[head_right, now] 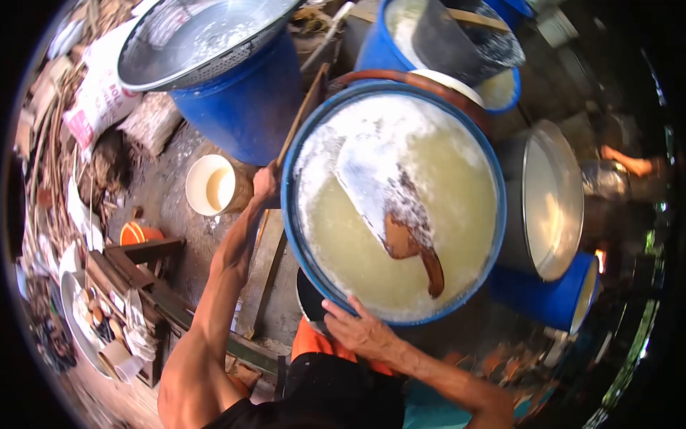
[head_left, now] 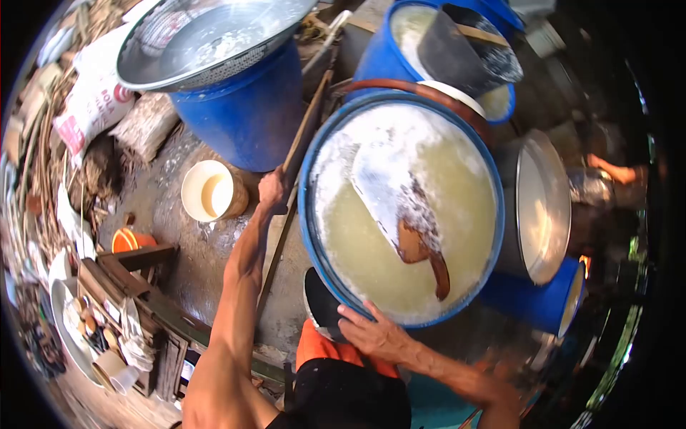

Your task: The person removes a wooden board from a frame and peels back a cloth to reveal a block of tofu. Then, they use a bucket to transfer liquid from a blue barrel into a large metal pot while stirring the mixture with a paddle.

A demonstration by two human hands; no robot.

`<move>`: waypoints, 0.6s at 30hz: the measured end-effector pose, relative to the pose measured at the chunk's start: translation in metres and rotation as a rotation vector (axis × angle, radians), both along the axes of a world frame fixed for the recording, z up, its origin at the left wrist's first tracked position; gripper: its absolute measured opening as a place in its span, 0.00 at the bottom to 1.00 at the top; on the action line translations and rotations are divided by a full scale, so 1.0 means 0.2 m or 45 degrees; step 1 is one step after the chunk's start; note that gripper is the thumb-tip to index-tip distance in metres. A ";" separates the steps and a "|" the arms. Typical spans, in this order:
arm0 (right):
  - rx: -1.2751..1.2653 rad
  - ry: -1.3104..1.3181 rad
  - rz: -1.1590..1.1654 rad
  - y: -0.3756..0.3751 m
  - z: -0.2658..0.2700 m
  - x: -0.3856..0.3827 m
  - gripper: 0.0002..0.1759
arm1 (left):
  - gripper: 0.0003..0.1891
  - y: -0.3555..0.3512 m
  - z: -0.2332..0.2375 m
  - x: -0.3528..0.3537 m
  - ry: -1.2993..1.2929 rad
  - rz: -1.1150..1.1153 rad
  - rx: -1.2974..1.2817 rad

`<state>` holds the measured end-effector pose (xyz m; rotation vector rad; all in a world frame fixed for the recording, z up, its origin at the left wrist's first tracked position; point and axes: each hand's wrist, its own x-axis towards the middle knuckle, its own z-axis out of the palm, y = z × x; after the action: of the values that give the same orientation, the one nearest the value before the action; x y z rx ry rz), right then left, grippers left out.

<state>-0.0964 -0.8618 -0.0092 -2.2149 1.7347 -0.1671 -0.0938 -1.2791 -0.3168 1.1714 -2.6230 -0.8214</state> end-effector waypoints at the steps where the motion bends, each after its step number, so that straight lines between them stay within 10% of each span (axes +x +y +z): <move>1: 0.025 -0.031 -0.012 -0.03 0.00 0.02 0.15 | 0.21 -0.01 -0.06 -0.02 0.018 -0.009 0.005; 18: 0.222 -0.413 0.035 -0.23 0.01 -0.08 0.20 | 0.22 -0.40 -0.11 -0.23 -0.340 0.231 0.288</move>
<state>-0.1118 -0.9073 -0.0068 -1.9606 1.4834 -0.3350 -0.1404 -1.3585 -0.3379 1.6575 -2.6227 -1.0073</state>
